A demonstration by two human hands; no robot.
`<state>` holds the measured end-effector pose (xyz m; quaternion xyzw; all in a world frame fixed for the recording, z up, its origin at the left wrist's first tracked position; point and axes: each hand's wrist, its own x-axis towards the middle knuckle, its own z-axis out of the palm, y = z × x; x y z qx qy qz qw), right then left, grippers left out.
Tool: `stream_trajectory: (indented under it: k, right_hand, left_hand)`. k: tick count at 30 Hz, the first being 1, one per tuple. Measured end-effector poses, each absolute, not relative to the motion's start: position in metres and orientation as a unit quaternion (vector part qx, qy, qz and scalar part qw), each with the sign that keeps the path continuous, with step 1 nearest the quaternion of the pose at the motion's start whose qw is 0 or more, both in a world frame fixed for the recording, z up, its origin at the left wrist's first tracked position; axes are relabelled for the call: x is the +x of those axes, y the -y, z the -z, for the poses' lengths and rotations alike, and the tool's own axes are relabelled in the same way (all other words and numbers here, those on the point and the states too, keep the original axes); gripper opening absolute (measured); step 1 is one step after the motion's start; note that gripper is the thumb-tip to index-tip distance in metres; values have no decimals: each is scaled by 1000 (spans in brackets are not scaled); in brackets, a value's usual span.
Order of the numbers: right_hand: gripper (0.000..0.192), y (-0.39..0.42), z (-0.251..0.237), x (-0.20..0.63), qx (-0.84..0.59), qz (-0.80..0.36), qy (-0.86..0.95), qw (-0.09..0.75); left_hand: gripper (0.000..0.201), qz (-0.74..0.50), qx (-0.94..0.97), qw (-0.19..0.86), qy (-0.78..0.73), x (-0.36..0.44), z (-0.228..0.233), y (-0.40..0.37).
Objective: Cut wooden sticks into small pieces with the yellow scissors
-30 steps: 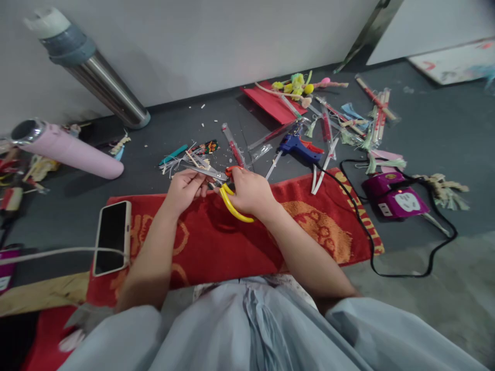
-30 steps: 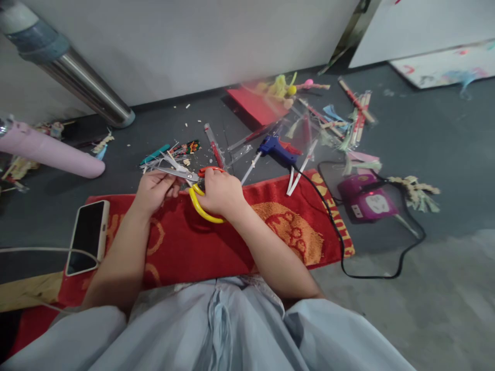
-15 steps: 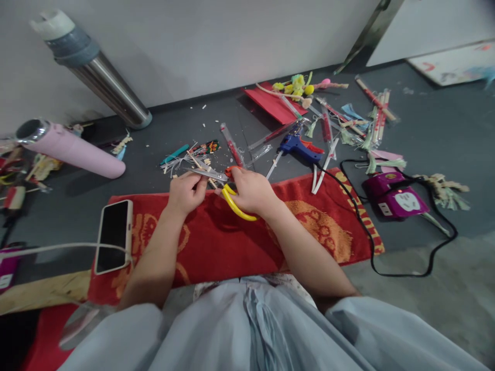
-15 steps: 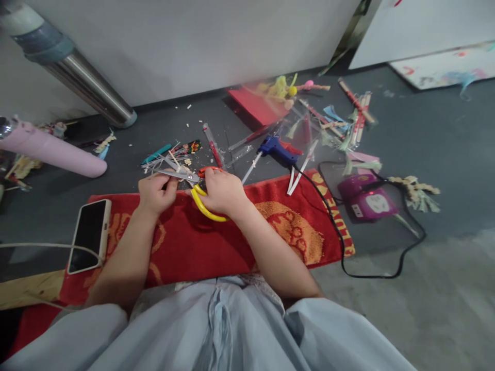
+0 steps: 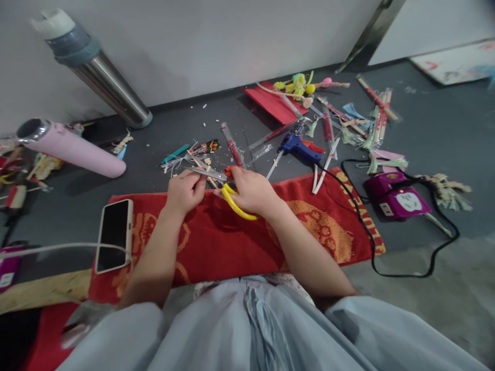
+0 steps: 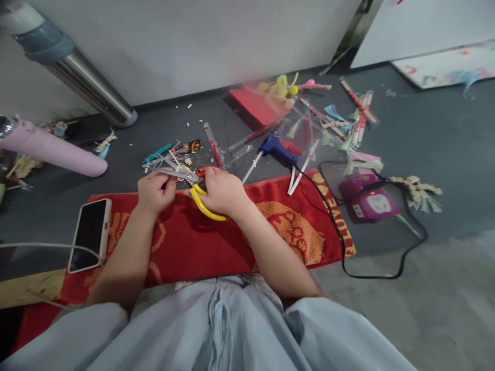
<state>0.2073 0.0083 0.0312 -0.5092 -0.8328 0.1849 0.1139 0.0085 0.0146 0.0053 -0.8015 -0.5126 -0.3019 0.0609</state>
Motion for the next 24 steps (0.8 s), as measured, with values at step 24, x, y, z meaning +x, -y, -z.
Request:
stream_trajectory:
  k: [24]
  right_hand:
    - [69,-9,-26,206,-544,-153,817,114]
  left_hand:
    - [23,277,-780,118,549,7,-6,-13]
